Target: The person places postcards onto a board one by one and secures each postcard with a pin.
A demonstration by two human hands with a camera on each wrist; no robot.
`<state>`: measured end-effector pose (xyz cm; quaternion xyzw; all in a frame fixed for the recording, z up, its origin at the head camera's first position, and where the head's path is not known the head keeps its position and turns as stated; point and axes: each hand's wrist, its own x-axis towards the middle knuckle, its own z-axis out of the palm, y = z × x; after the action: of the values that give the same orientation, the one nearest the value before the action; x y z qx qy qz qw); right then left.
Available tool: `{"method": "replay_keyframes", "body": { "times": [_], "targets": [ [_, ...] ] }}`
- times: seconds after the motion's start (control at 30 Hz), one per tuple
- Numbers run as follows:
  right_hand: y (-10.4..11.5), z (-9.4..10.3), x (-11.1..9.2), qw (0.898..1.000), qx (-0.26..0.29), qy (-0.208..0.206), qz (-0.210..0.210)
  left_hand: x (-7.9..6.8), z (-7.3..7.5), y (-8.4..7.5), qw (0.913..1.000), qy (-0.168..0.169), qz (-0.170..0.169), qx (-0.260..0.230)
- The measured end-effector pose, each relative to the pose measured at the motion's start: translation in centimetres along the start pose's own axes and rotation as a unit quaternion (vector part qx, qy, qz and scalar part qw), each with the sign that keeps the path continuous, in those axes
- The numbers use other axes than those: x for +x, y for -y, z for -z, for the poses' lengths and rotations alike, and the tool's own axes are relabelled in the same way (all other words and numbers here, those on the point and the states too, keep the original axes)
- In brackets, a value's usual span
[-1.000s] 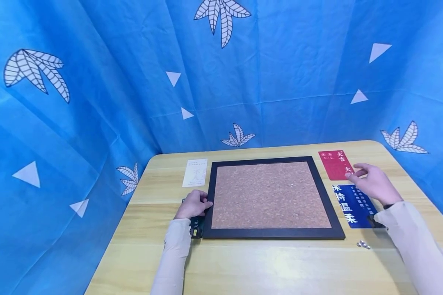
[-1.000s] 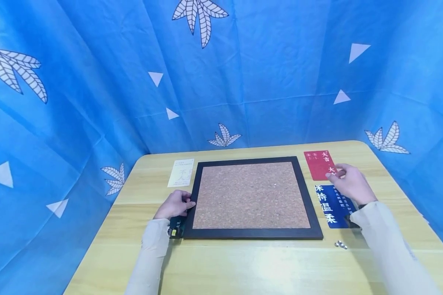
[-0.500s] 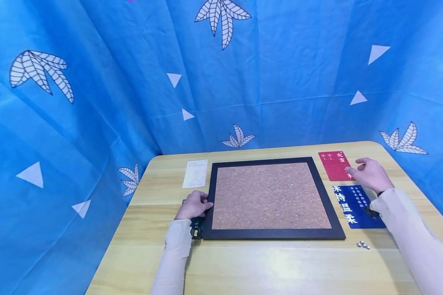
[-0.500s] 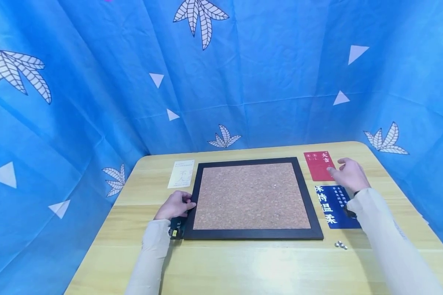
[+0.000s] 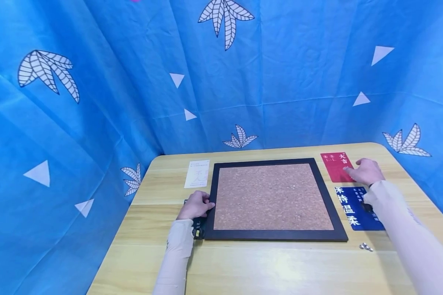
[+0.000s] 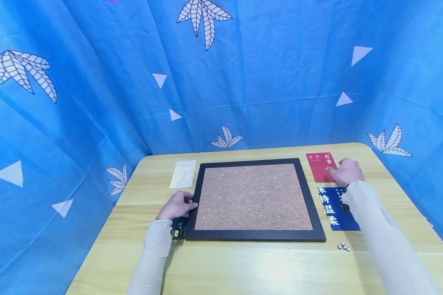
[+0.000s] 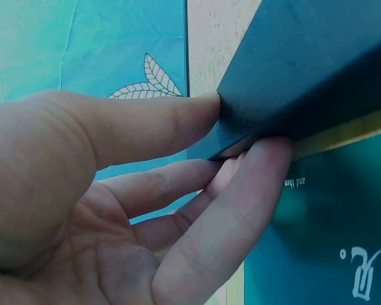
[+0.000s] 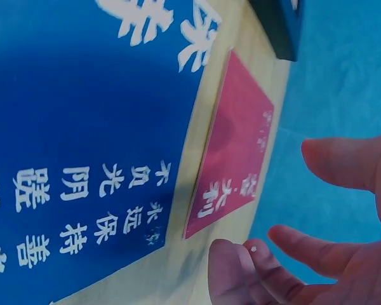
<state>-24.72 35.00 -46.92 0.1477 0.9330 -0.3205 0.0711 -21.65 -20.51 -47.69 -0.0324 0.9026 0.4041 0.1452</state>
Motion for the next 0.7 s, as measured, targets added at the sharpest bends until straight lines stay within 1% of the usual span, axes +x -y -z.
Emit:
{"method": "replay_keyframes", "body": {
  "times": [0.13,0.3,0.53,0.7],
  "targets": [
    [-0.2,-0.3,0.7,1.0,0.0,0.011,-0.023,-0.1,-0.1,0.0,1.0,-0.002,0.0,0.002],
    [-0.4,-0.5,1.2,0.999,-0.017,0.014,-0.032,-0.1,-0.1,0.0,1.0,-0.003,0.0,0.0],
    [-0.3,-1.1,1.6,0.998,-0.038,0.009,-0.043,0.0,-0.2,0.2,1.0,-0.004,-0.003,-0.001],
    [-0.2,-1.7,2.1,0.998,-0.042,0.001,-0.049,-0.1,-0.3,0.1,1.0,-0.005,-0.006,-0.001]
  ]
}}
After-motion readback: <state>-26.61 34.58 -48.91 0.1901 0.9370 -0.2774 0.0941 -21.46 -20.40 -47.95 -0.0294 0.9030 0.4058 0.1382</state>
